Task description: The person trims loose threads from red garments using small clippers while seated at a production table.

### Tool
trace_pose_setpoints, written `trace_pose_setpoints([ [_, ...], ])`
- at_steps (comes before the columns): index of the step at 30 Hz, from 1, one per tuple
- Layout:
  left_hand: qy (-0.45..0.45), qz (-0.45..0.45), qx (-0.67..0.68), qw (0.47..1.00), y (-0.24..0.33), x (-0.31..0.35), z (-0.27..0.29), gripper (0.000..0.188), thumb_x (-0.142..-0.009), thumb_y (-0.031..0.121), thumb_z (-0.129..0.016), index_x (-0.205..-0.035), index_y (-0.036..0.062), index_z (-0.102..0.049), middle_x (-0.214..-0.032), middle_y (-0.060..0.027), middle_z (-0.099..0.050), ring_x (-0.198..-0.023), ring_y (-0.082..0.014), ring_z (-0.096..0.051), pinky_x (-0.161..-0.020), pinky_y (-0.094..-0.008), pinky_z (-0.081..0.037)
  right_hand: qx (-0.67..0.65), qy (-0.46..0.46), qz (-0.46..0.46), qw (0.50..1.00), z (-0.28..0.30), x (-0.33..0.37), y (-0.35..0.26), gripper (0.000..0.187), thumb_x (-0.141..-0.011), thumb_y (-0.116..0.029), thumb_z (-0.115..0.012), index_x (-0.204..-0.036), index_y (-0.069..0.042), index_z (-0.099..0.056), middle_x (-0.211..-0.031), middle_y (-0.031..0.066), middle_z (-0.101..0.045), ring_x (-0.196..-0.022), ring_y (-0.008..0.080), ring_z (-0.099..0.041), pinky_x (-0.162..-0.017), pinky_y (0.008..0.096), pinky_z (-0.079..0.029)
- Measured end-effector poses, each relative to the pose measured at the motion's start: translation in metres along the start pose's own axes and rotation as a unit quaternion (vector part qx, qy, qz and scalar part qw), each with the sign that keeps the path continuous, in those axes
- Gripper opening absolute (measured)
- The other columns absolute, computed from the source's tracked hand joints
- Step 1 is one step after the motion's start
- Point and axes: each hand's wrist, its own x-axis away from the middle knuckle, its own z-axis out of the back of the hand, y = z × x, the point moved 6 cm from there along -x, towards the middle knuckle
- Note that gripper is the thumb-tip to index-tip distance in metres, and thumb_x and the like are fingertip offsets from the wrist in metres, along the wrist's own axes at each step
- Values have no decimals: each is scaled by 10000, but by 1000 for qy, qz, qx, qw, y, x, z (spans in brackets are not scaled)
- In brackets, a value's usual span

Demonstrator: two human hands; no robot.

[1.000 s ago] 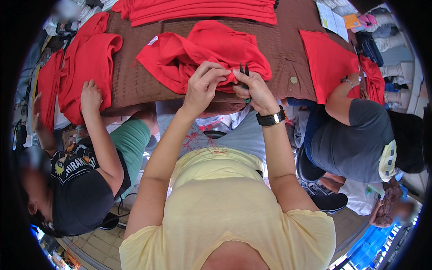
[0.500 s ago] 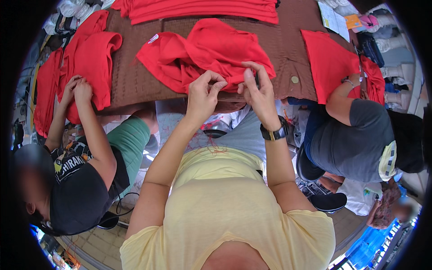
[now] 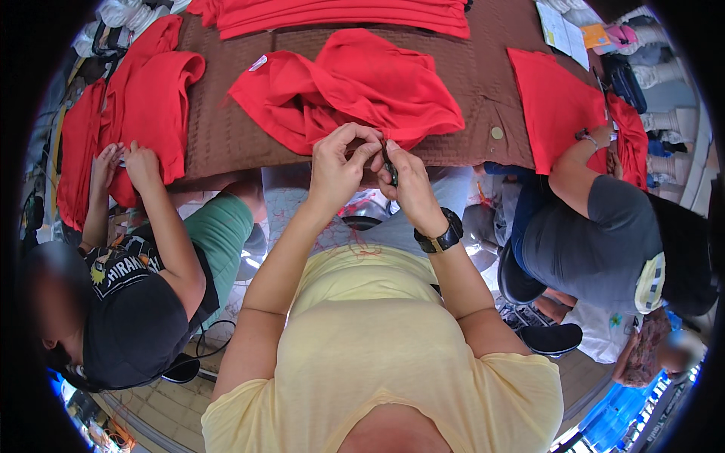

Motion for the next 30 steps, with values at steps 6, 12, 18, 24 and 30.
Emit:
trace_pose_setpoints([
  [6,9,-92,-15,996,4,1,0,30,-852,-36,-683,-853,-12,-666,-959,-96,-669,-863,-182,-665,-799,-311,-531,39,33,45,998,7,-13,9,492,-1076,-409,-406,-749,-55,-507,-594,-36,-384,-484,57,-341,-443,261,-273],
  [12,26,-235,-361,902,61,15,20,180,-847,74,-726,-943,13,-587,-894,-150,-606,-860,-359,-609,-799,-409,-477,49,104,89,989,28,-1,4,477,-1042,-426,-495,-729,-67,-514,-587,-32,-448,-494,48,-384,-452,251,-279],
  [18,-117,-12,-264,957,25,11,15,150,-915,78,-667,-989,5,-558,-905,-180,-605,-788,-335,-629,-702,-403,-498,-23,147,80,986,29,-9,11,164,-910,-155,-707,-810,-64,-615,-615,-64,-515,-488,21,-378,-452,224,-274],
  [24,76,-215,-369,901,36,5,17,222,-845,3,-678,-1061,21,-628,-862,-134,-556,-804,-313,-612,-736,-412,-499,-39,108,72,991,33,-7,20,76,-891,-93,-700,-884,-76,-625,-628,-83,-499,-486,17,-373,-448,226,-275],
  [30,32,-323,-341,882,25,-16,16,263,-776,-34,-701,-1029,37,-687,-891,-105,-609,-856,-290,-616,-766,-406,-498,-93,72,66,991,35,-5,18,135,-915,-84,-664,-827,-110,-564,-624,-81,-473,-487,21,-368,-450,228,-257],
])
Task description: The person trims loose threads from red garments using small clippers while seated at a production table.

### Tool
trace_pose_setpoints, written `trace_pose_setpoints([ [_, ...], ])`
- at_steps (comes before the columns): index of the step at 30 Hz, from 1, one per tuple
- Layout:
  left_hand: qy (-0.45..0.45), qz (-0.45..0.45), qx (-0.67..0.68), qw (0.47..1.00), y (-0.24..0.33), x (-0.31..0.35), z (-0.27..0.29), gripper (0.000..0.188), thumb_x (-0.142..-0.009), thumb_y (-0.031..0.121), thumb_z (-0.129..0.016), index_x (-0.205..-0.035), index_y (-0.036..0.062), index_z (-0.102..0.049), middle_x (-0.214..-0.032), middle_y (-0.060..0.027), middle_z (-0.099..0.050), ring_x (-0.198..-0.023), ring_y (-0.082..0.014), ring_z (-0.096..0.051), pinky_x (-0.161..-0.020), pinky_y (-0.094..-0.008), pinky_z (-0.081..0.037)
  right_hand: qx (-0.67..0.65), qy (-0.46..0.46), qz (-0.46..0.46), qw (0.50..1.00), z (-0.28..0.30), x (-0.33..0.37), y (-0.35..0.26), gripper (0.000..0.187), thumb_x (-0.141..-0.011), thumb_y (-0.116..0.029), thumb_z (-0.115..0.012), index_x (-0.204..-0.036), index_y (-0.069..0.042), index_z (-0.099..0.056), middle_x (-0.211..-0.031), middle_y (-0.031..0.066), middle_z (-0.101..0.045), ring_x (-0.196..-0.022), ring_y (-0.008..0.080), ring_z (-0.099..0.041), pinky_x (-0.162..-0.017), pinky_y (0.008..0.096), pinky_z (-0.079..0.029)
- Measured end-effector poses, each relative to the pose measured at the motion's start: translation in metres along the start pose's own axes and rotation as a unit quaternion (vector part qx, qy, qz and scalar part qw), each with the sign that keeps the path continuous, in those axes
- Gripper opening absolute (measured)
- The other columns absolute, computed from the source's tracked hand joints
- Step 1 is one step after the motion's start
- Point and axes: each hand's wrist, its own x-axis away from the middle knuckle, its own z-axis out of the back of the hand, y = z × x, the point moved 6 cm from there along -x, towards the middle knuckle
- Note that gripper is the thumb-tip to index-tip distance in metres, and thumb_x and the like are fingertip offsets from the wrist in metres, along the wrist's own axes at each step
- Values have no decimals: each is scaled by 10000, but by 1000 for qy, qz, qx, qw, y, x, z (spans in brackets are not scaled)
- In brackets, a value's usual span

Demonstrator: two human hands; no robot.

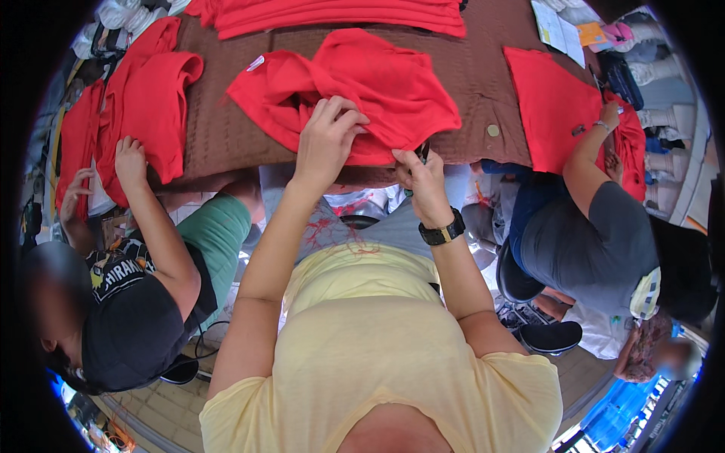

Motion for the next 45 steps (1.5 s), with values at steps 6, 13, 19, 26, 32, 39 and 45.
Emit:
trace_pose_setpoints([
  [6,-1,-25,11,1000,4,11,15,153,-797,-41,-693,-931,28,-666,-938,-101,-654,-886,-300,-620,-761,-397,-506,-95,-33,-5,995,-2,-3,-6,200,-961,-120,-637,-795,-133,-526,-617,-78,-442,-478,31,-345,-461,234,-242],
  [13,99,-98,51,989,6,35,17,227,-748,-43,-720,-949,42,-659,-970,-79,-657,-878,-295,-610,-734,-399,-511,-106,-76,-34,991,-23,2,-7,230,-1021,-228,-600,-817,-167,-513,-630,-83,-422,-471,30,-324,-466,224,-235],
  [19,102,-95,-14,990,15,33,20,280,-702,-56,-733,-955,59,-703,-950,-74,-664,-881,-283,-607,-731,-395,-505,-109,-72,-31,991,-25,3,-11,251,-1027,-223,-592,-807,-152,-493,-605,-76,-408,-462,32,-319,-448,226,-223],
  [26,95,16,44,994,25,40,26,123,-788,-60,-713,-882,13,-682,-942,-98,-659,-901,-262,-629,-786,-322,-502,-58,-49,-30,997,-17,0,-9,285,-1020,-272,-602,-802,-116,-508,-590,-38,-435,-469,62,-358,-451,252,-258],
  [32,89,228,323,914,10,75,11,47,-924,-43,-649,-956,-17,-626,-1033,-103,-640,-949,-155,-607,-853,-263,-479,471,-4,14,882,-9,22,-46,583,-1026,-475,-517,-783,54,-543,-614,150,-504,-595,222,-472,-591,391,-410],
  [39,82,239,368,895,10,81,11,62,-962,-9,-631,-1015,-20,-601,-1084,-112,-641,-964,-132,-613,-878,-252,-482,313,-182,-56,930,-61,51,-55,514,-1046,-397,-447,-795,37,-559,-675,143,-540,-638,274,-523,-616,395,-421],
  [45,99,258,369,887,9,82,16,67,-974,18,-627,-1015,-17,-586,-1084,-132,-664,-946,-136,-641,-843,-269,-517,472,-216,-24,855,-58,67,-85,495,-1045,-348,-441,-809,70,-563,-718,213,-598,-666,369,-574,-658,432,-440],
])
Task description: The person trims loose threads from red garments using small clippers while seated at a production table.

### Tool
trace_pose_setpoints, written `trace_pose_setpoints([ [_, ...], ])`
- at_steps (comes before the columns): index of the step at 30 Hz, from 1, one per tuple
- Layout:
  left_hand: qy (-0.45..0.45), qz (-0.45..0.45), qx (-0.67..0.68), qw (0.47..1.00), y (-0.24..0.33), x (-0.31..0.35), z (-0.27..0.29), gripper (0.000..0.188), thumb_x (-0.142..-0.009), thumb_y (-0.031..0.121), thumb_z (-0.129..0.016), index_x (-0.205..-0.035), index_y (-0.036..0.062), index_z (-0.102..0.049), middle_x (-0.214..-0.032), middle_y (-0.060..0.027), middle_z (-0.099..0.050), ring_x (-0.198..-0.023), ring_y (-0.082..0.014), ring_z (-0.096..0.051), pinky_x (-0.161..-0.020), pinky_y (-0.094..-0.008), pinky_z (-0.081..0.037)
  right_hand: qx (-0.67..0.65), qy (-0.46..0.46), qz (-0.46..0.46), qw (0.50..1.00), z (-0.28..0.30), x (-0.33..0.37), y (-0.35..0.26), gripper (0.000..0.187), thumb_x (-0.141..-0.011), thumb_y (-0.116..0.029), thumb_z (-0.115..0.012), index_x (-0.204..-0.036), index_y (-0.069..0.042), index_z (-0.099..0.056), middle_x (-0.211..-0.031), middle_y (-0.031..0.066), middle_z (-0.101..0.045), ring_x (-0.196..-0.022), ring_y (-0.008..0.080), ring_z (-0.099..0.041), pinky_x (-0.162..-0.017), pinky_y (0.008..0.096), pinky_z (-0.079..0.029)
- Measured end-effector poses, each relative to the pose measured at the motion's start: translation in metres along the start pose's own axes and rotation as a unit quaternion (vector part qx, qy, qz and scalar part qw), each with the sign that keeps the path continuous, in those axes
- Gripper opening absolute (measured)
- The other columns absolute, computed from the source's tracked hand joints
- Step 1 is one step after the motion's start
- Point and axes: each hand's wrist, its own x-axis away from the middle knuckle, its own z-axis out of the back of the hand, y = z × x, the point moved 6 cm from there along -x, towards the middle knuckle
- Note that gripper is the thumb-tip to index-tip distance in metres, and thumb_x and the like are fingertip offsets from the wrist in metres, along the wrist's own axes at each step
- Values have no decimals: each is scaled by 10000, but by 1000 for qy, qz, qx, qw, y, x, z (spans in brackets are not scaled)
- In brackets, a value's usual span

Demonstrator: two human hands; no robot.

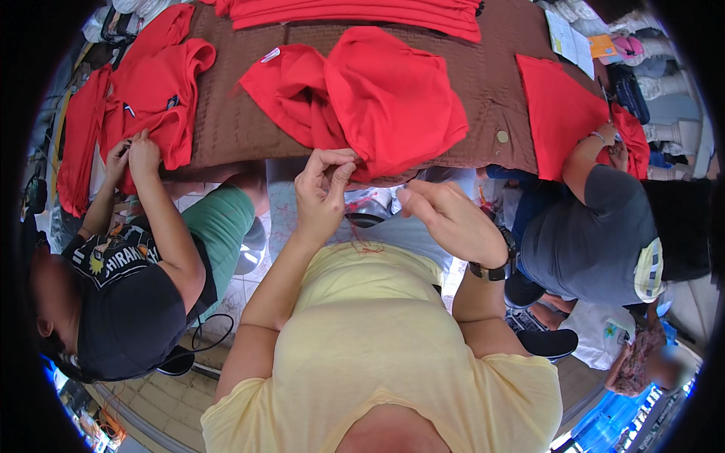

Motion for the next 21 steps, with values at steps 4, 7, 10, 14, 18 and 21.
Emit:
trace_pose_setpoints([
  [4,-20,0,14,1000,-4,0,-4,71,-976,24,-627,-1010,-18,-581,-1079,-136,-667,-941,-135,-643,-842,-269,-520,-219,-17,20,975,-22,-13,-4,531,-1057,-369,-402,-800,51,-601,-655,118,-528,-618,190,-507,-612,357,-414],
  [7,-11,-6,28,1000,2,0,-6,65,-976,19,-624,-1009,-18,-582,-1072,-128,-669,-932,-124,-635,-830,-256,-514,-141,79,60,985,-31,-37,16,529,-1066,-384,-385,-803,21,-601,-621,17,-443,-585,108,-406,-554,301,-345],
  [10,-21,-13,6,1000,3,1,-6,56,-972,6,-622,-1006,-19,-585,-1061,-116,-669,-914,-111,-622,-807,-242,-510,-182,43,38,982,-39,-49,31,509,-1069,-383,-396,-805,3,-597,-597,-38,-385,-548,76,-348,-509,274,-292],
  [14,-18,-10,18,1000,8,2,-7,30,-957,-29,-617,-961,-46,-592,-1012,-117,-675,-882,-123,-646,-779,-271,-570,-244,25,13,969,-43,-57,38,489,-1045,-344,-457,-741,16,-587,-607,-8,-457,-572,91,-429,-531,288,-351],
  [18,-24,-16,3,1000,9,2,-8,37,-939,-43,-628,-940,-46,-592,-1009,-107,-677,-866,-113,-646,-757,-267,-567,-282,23,-2,959,-44,-60,42,458,-1036,-331,-498,-711,-18,-575,-587,-42,-433,-526,70,-367,-495,269,-307],
  [21,-23,-22,-41,999,4,4,-4,61,-923,-27,-651,-942,-41,-595,-984,-98,-668,-865,-132,-637,-776,-259,-526,-311,18,-7,950,-49,-61,42,477,-1034,-364,-497,-684,-45,-551,-568,-54,-392,-507,64,-338,-476,270,-283],
])
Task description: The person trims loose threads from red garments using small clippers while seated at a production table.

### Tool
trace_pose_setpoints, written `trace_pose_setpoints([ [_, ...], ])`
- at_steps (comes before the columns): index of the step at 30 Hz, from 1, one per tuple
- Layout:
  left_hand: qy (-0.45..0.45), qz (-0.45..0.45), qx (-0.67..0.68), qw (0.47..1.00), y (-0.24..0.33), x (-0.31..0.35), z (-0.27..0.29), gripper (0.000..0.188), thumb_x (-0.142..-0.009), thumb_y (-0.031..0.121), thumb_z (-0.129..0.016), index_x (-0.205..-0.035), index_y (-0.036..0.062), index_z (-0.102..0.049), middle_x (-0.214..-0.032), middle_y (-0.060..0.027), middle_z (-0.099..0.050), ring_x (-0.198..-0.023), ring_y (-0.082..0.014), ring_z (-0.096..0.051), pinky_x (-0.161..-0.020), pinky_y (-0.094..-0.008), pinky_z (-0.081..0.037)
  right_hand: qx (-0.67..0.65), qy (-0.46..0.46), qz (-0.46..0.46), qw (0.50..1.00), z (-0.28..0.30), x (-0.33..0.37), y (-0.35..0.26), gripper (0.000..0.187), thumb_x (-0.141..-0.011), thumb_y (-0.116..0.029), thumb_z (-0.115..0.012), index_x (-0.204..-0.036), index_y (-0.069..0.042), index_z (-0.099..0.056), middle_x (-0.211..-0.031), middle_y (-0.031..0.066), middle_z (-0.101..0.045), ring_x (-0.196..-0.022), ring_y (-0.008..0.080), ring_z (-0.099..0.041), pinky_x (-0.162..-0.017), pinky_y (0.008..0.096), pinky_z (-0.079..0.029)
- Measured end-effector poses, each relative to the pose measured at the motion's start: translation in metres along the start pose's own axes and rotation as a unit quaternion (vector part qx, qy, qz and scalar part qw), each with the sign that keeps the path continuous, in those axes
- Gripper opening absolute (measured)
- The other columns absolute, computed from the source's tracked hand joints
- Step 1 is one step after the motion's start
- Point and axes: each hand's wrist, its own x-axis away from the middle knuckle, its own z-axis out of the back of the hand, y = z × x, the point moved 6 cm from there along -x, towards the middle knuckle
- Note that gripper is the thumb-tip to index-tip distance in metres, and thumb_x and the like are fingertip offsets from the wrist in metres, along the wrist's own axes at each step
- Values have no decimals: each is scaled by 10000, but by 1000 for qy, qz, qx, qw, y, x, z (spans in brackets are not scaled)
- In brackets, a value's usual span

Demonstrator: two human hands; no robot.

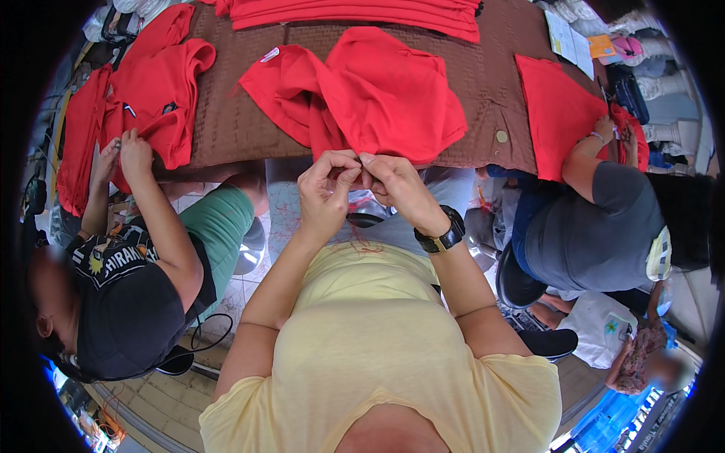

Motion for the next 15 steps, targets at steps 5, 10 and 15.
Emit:
trace_pose_setpoints([
  [5,-219,20,-315,923,25,-8,27,272,-823,88,-756,-1018,-37,-613,-974,-138,-615,-946,-296,-623,-871,-353,-492,15,22,21,999,27,22,-11,499,-1029,-426,-481,-684,-69,-539,-574,-56,-422,-506,54,-354,-466,266,-263],
  [10,-90,-100,-389,911,52,-19,3,584,-732,201,-826,-1250,71,-588,-1221,-183,-545,-1134,-373,-545,-968,-436,-458,108,359,197,906,109,32,-27,305,-981,-298,-617,-844,-25,-620,-747,27,-602,-657,103,-524,-616,258,-408],
  [15,-69,-83,-248,963,0,-76,13,323,-812,80,-753,-1105,77,-616,-1041,-167,-628,-1006,-347,-621,-920,-410,-478,87,401,211,887,134,27,-23,183,-928,-177,-707,-982,-9,-660,-871,0,-613,-768,75,-503,-710,228,-403],
])
